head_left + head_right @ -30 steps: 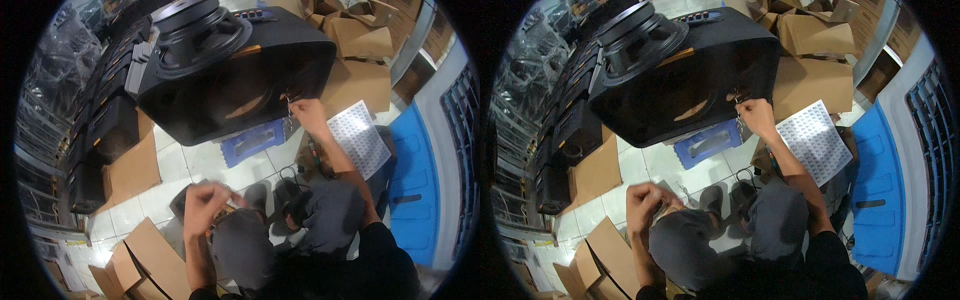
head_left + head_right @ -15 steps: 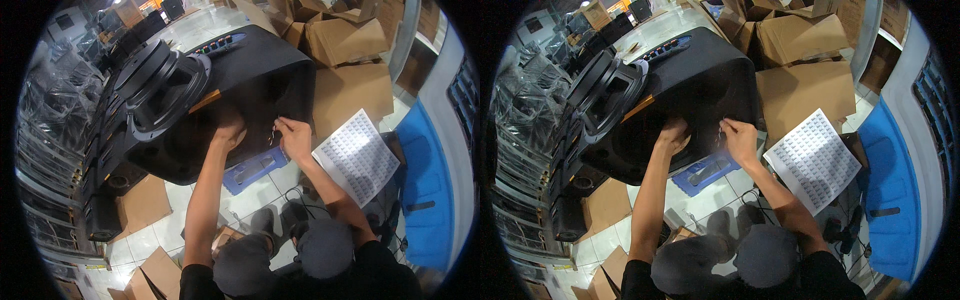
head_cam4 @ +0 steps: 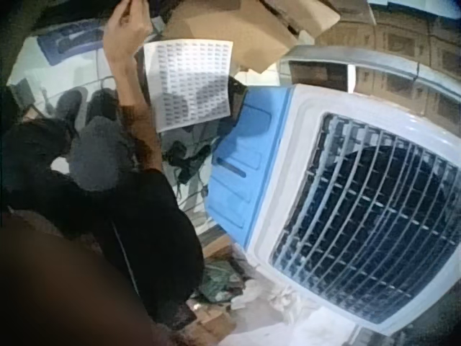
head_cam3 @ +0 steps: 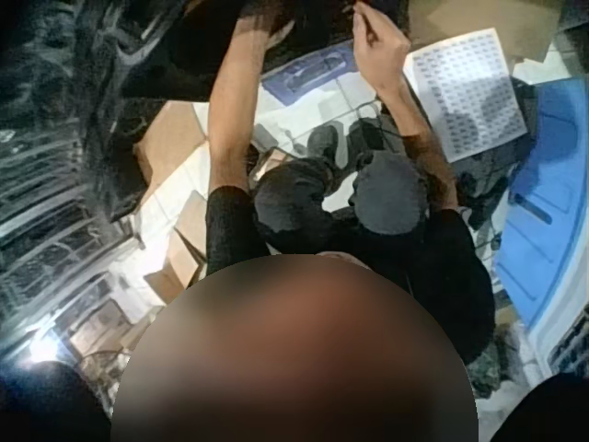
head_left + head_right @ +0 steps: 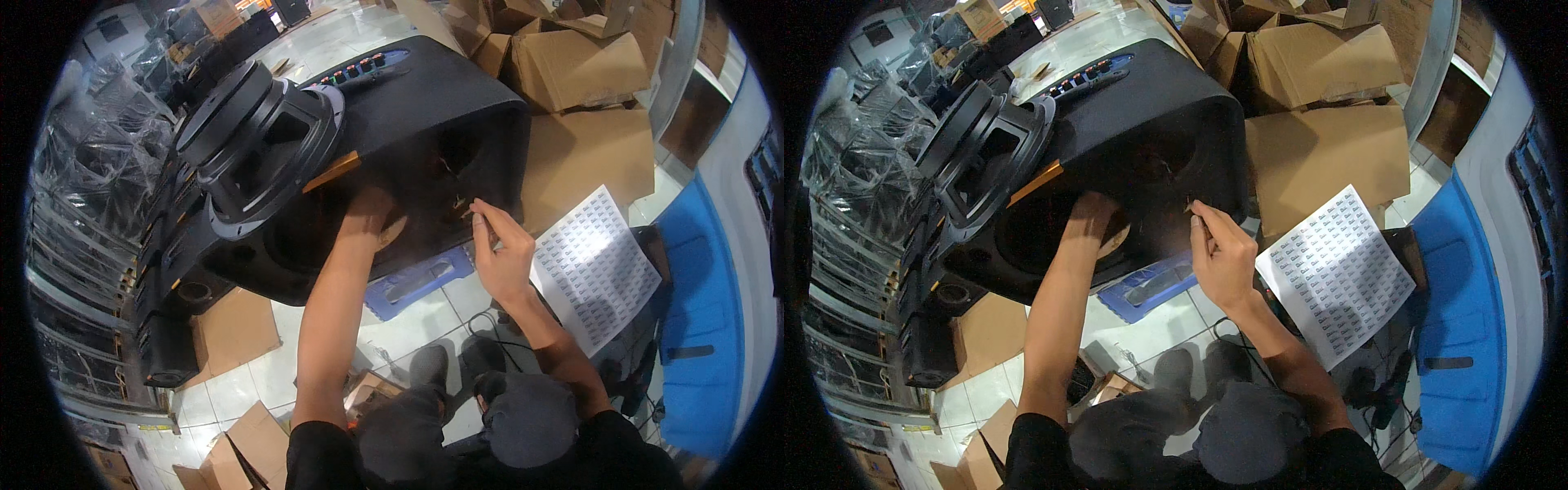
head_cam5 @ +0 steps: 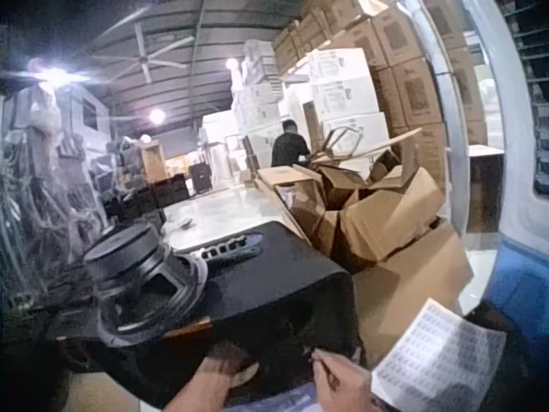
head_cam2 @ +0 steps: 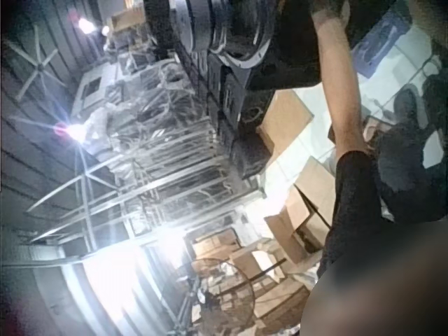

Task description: The person unpacks a speaker component from a cardboard box and places it on a speaker. They then connect wires to the speaker terminals and use a soldering iron to solder the connections. The person also handles a small circular component and attaches it to the speaker.

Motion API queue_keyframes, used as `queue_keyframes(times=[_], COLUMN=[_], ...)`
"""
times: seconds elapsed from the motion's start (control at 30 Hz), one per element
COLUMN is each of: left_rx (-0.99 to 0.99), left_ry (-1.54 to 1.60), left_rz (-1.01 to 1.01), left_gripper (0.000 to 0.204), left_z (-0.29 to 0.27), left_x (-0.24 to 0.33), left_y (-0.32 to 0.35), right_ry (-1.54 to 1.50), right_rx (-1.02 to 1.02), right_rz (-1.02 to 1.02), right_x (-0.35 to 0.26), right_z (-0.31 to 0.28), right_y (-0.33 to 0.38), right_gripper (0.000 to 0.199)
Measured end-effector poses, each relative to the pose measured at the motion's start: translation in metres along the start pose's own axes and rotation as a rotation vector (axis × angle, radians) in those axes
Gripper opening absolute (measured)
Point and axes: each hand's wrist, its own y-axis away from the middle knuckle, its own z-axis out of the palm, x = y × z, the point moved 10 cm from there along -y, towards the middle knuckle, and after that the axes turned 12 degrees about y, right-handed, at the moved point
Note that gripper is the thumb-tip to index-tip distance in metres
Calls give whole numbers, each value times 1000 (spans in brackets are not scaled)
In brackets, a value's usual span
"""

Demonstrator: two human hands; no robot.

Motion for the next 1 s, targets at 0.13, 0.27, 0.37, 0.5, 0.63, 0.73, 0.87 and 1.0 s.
queue_keyframes(times=[0.13, 0.27, 0.37, 0.5, 0.63, 0.73, 0.87, 1.0], left_rx=[12, 14, 8, 21, 116, 361, 595, 170], left_ry=[39, 59, 77, 112, 172, 301, 80, -176], left_rz=[-5, 1, -1, -12, -28, 49, 401, 249], left_gripper=[21, 20, 19, 20, 22, 23, 25, 27], left_z=[3, 7, 10, 9, 7, 2, 19, 90], left_x=[8, 16, 15, 9, 14, 27, 48, 20], left_y=[-11, -18, -18, -7, 20, 64, 155, 165], right_ry=[76, 82, 75, 114, -42, -173, -136, -81], right_rx=[26, -66, -191, -273, -361, -443, -471, -446], right_rz=[-165, -107, 27, 138, 285, 394, 434, 390], right_x=[-29, -33, -26, -15, 6, 21, 30, 27], right_z=[-14, 10, 26, 19, 12, 12, 0, -9], right_y=[-24, -59, -68, -42, 3, 35, 62, 65], right_gripper=[20, 22, 27, 28, 32, 37, 39, 34])
